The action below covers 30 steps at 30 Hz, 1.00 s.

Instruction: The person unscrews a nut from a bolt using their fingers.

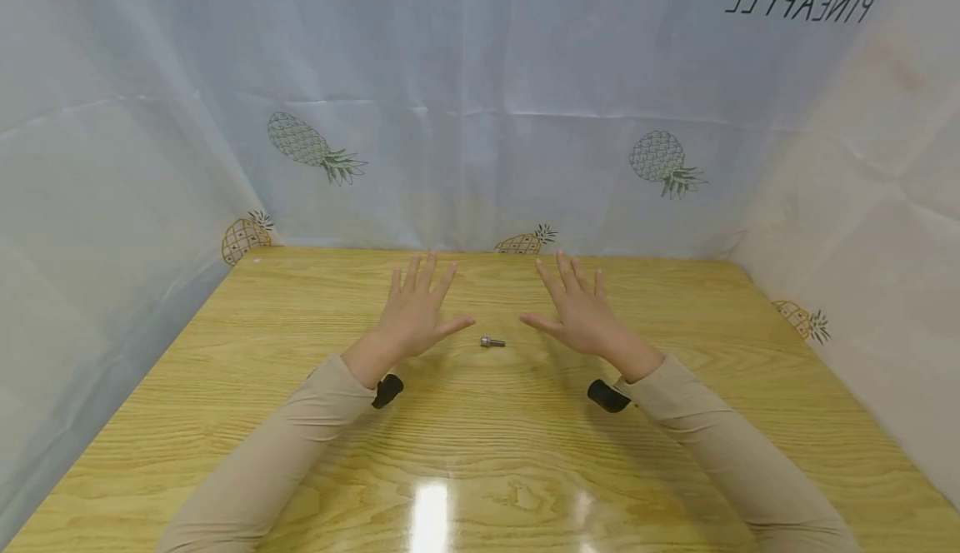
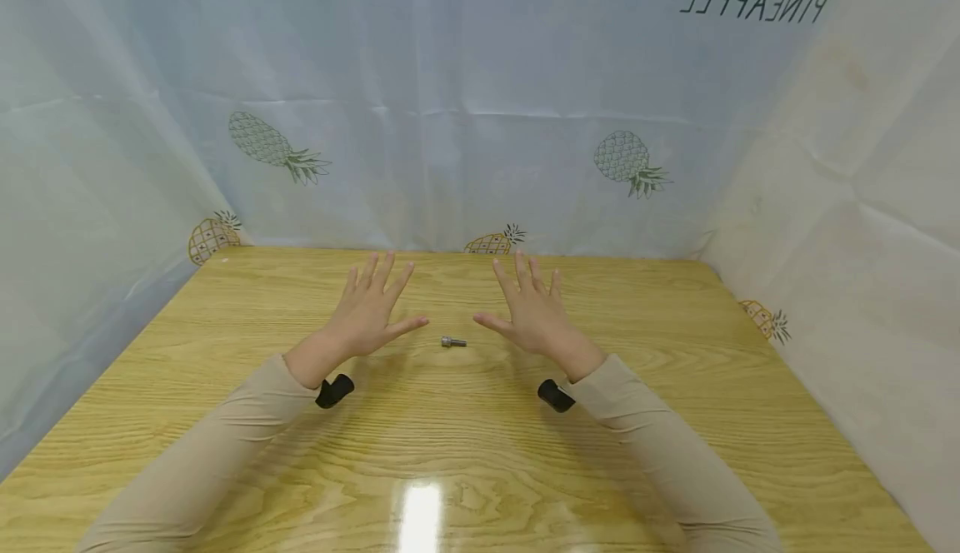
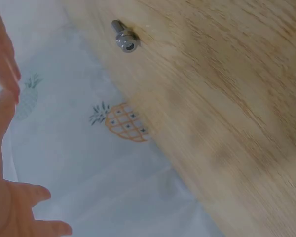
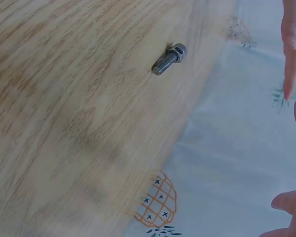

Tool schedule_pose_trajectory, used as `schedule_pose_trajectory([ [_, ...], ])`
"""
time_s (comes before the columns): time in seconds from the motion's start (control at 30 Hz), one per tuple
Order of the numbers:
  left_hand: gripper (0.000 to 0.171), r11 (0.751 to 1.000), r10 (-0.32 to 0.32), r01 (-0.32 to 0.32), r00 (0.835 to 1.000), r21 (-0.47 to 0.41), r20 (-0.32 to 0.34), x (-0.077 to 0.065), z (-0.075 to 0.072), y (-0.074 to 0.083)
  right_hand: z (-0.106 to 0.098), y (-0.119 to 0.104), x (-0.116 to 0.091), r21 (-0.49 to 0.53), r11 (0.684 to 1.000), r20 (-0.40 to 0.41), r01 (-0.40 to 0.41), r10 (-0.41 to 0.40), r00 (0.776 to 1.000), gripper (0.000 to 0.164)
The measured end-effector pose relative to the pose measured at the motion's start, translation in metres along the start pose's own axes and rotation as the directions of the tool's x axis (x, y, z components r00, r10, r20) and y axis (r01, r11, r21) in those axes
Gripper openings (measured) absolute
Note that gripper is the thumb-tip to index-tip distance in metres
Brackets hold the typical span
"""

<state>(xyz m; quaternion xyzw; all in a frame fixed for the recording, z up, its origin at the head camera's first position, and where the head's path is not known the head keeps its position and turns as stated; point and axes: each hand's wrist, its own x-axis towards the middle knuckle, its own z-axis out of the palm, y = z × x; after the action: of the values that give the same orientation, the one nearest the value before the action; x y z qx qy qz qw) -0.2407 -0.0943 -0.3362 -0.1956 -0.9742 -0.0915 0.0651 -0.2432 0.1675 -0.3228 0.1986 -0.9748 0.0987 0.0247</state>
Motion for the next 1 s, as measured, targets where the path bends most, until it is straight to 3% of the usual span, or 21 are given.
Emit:
schedule_pose_trajectory([
  [0.27, 0.083, 0.994, 0.038, -0.04, 0.999, -0.103, -0.026, 0.0, -0.004, 0.003, -0.002, -0.002, 0.0, 0.059, 0.998, -0.024, 0.037, -0.035, 0.999, 0.084],
  [0.6, 0.072, 0.971, 0.102, -0.122, 0.989, -0.204, -0.105, 0.003, -0.002, 0.005, 0.002, -0.003, 0.004, 0.279, 0.958, -0.026, 0.069, -0.064, 0.998, 0.078],
  [0.83, 0.068, 0.932, 0.074, -0.074, 0.997, -0.355, -0.016, 0.004, 0.0, 0.008, 0.01, -0.003, 0.01, 0.392, 0.914, -0.07, 0.106, -0.085, 0.994, 0.068],
  [1.0, 0.062, 0.884, 0.075, -0.058, 0.997, -0.463, 0.018, 0.006, 0.004, 0.009, 0.017, 0.0, 0.014, 0.508, 0.856, -0.026, 0.093, -0.093, 0.995, 0.059],
])
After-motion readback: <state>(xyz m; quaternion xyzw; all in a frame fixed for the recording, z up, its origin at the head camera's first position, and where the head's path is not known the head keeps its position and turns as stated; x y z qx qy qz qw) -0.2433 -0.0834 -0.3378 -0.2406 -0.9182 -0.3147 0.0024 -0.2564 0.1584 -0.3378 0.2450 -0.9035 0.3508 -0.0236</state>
